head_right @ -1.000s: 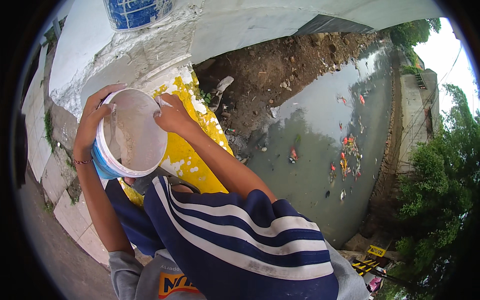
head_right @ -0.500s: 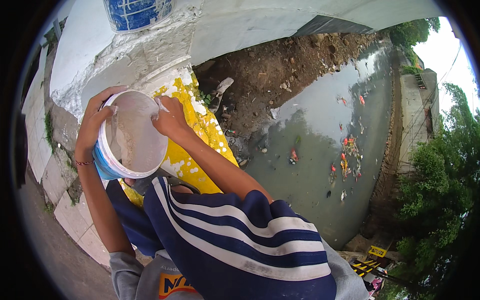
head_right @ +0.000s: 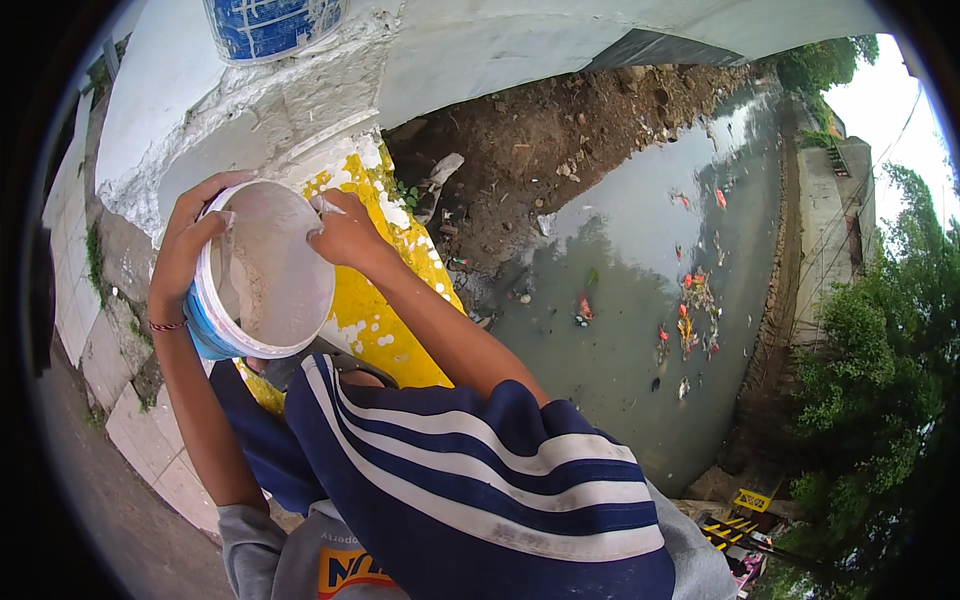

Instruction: Mixing and applying filler/plaster to a damaged exterior wall next to a canal.

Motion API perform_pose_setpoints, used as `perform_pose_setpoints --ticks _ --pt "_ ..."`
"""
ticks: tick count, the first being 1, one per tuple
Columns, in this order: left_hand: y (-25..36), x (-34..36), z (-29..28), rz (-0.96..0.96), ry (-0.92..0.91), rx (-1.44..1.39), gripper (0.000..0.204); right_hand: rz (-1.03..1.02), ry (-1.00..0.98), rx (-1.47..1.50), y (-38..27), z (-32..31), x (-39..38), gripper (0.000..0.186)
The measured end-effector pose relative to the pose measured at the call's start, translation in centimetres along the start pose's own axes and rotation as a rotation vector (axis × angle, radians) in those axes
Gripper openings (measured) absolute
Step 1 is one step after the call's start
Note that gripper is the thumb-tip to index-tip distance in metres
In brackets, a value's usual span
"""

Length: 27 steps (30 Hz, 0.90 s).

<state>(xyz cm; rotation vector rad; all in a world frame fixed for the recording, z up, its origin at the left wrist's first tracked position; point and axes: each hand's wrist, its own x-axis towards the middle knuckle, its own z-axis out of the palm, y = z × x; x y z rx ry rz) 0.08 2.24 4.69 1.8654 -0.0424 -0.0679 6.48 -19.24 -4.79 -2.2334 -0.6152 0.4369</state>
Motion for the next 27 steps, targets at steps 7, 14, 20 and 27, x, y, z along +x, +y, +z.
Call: perform_pose_setpoints --ticks 7,14,20,27 --pt "0.1 0.1 0.2 0.008 0.007 0.008 0.047 0.005 0.118 0.004 0.5 1.2 -0.1 0.030" --pt "-0.2 0.1 0.3 0.007 -0.006 0.020 0.047 0.055 0.138 0.007 -0.5 1.6 -0.3 0.031" --pt "-0.7 0.3 0.5 0.031 0.011 0.129 0.047 0.033 0.142 0.028 -0.6 1.7 -0.6 0.025" --pt "-0.9 0.2 0.2 0.018 0.010 0.040 0.045 -0.084 -0.036 0.021 1.1 -0.3 -0.6 0.027"
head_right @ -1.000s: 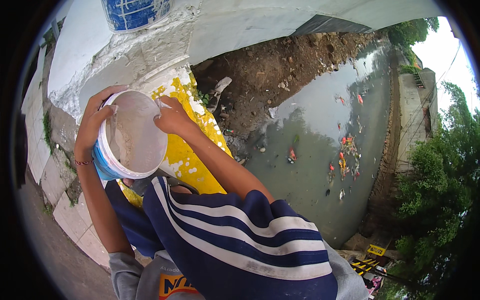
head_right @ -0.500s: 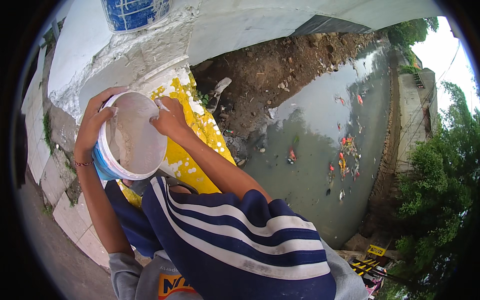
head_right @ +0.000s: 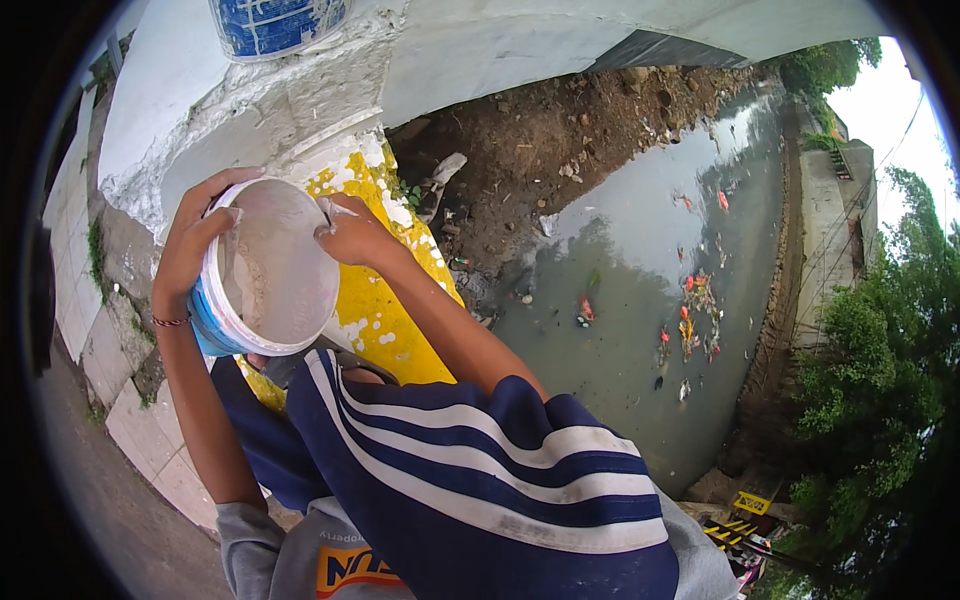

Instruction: Mixing and applying filler/plaster to a damaged exterior wall next to a canal.

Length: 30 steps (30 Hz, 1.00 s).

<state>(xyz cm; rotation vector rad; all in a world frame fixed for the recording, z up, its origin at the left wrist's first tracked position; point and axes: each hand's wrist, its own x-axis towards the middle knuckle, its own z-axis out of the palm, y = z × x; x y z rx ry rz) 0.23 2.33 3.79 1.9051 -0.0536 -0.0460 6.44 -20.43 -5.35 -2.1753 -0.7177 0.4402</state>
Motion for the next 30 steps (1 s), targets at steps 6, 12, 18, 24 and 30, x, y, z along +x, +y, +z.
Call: perform_pose_setpoints --ticks 6,12,18,24,30 --pt "0.4 0.0 0.0 -0.003 -0.026 -0.006 0.044 -0.007 -0.019 -0.009 0.1 0.3 0.5 0.028" --pt "0.2 0.1 0.3 0.033 -0.009 0.039 0.046 0.018 0.111 0.040 -0.2 1.2 0.2 0.030" --pt "-0.1 -0.1 0.4 0.043 0.049 0.133 0.047 0.066 0.089 0.018 -1.0 1.7 0.1 0.035" --pt "0.5 0.0 -0.2 0.011 -0.053 0.025 0.048 0.256 -0.266 0.385 -1.5 -2.3 -0.6 0.040" --pt "-1.0 0.2 -0.3 0.152 0.036 0.160 0.045 0.265 -0.267 0.493 -2.7 -3.5 -0.7 0.045"
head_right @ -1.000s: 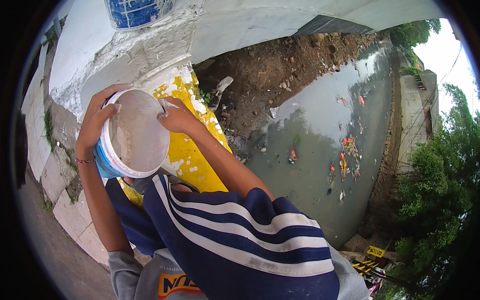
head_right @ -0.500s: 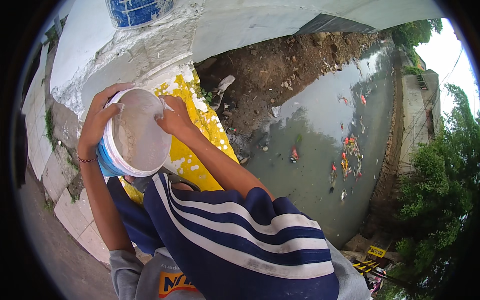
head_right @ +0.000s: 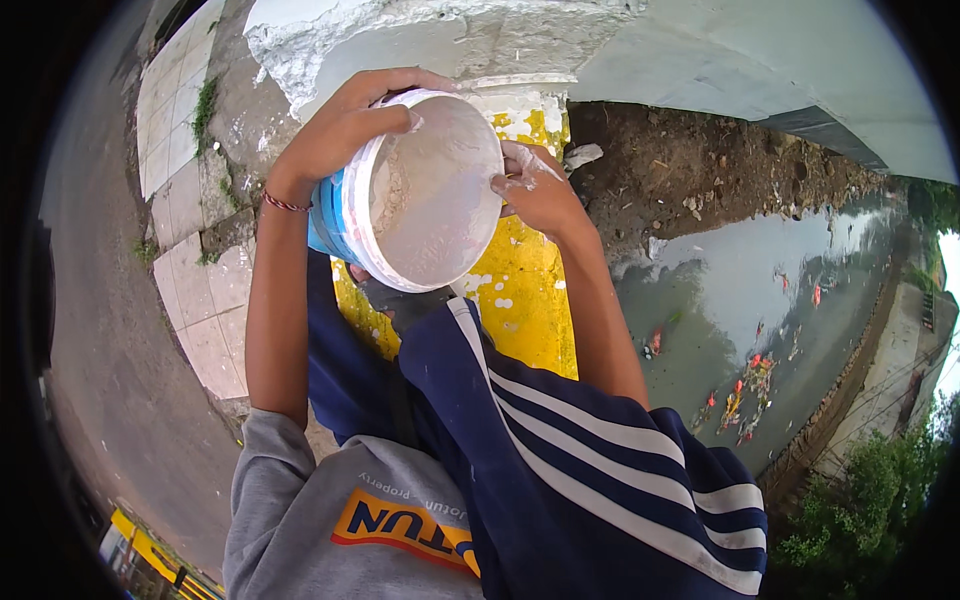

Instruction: Mixing and applying filler/plaster to a damaged exterior wall next to a canal.

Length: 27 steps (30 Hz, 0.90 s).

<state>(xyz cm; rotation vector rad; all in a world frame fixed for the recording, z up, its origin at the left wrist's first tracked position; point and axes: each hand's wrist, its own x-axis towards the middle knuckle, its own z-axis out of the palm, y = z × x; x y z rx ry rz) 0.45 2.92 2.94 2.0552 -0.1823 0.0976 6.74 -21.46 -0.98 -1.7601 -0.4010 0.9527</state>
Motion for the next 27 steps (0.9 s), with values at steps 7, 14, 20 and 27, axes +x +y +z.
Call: perform_pose_setpoints --ticks 7,14,20,27 --pt "0.1 0.2 1.2 -0.002 -0.018 0.002 0.043 0.019 0.080 0.025 2.1 0.2 0.3 0.036" --pt "0.6 0.0 1.3 0.006 0.002 0.061 0.040 0.023 0.151 -0.108 1.2 0.8 -0.1 0.032" --pt "0.2 0.1 1.7 0.025 0.039 0.052 0.039 0.006 0.193 -0.150 1.2 1.0 0.0 0.031" --pt "0.5 0.0 2.0 0.014 0.042 0.091 0.038 -0.150 0.256 -0.381 2.0 1.3 0.4 0.026"
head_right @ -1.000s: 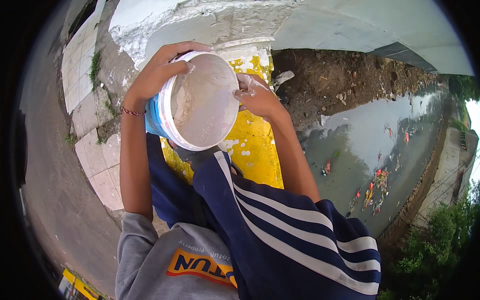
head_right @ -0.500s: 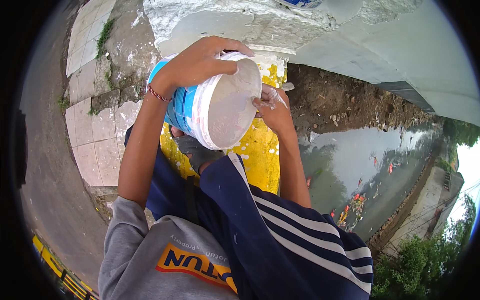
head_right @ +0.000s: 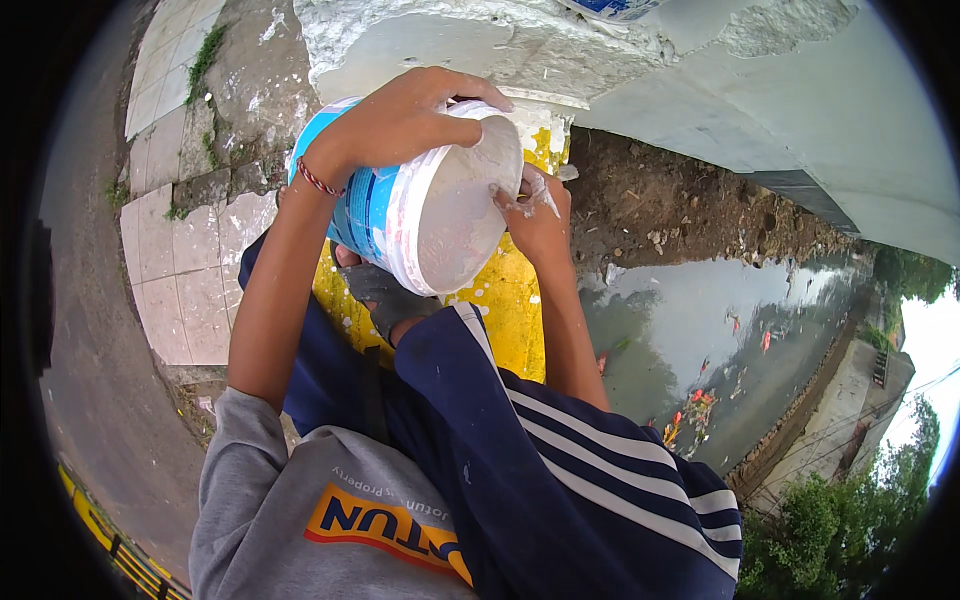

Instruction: Mixing and applying filler/plaster to a damaged exterior wall next to a canal.

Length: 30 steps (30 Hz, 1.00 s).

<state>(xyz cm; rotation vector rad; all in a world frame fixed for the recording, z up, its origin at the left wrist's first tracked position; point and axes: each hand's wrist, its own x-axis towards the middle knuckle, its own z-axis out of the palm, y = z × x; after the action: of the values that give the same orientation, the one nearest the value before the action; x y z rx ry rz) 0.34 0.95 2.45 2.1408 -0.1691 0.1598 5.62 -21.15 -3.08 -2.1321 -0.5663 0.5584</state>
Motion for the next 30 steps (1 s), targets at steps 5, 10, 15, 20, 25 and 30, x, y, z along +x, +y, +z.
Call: perform_pose_setpoints --ticks 5,10,15,20,25,30 --pt "-0.1 0.1 -0.4 0.016 -0.013 -0.004 0.035 0.047 -0.010 0.235 1.1 -0.4 0.1 0.024" --pt "-0.8 0.2 -0.1 0.050 -0.018 0.027 0.032 -0.102 0.000 0.060 0.7 -0.5 0.2 0.022" --pt "-1.3 0.0 -0.3 0.143 -0.026 0.065 0.032 -0.163 0.035 0.028 0.5 -0.4 0.2 0.023" --pt "-0.9 0.3 0.0 0.034 0.087 -0.058 0.047 -0.169 0.089 -0.067 0.0 -0.1 0.1 0.019" --pt "-0.6 0.0 -0.5 0.011 0.018 0.005 0.036 -0.126 0.131 -0.094 0.0 0.3 0.3 0.018" --pt "-0.8 0.0 -0.4 0.040 0.041 0.022 0.035 -0.100 0.173 -0.103 -0.8 0.7 0.1 0.018"
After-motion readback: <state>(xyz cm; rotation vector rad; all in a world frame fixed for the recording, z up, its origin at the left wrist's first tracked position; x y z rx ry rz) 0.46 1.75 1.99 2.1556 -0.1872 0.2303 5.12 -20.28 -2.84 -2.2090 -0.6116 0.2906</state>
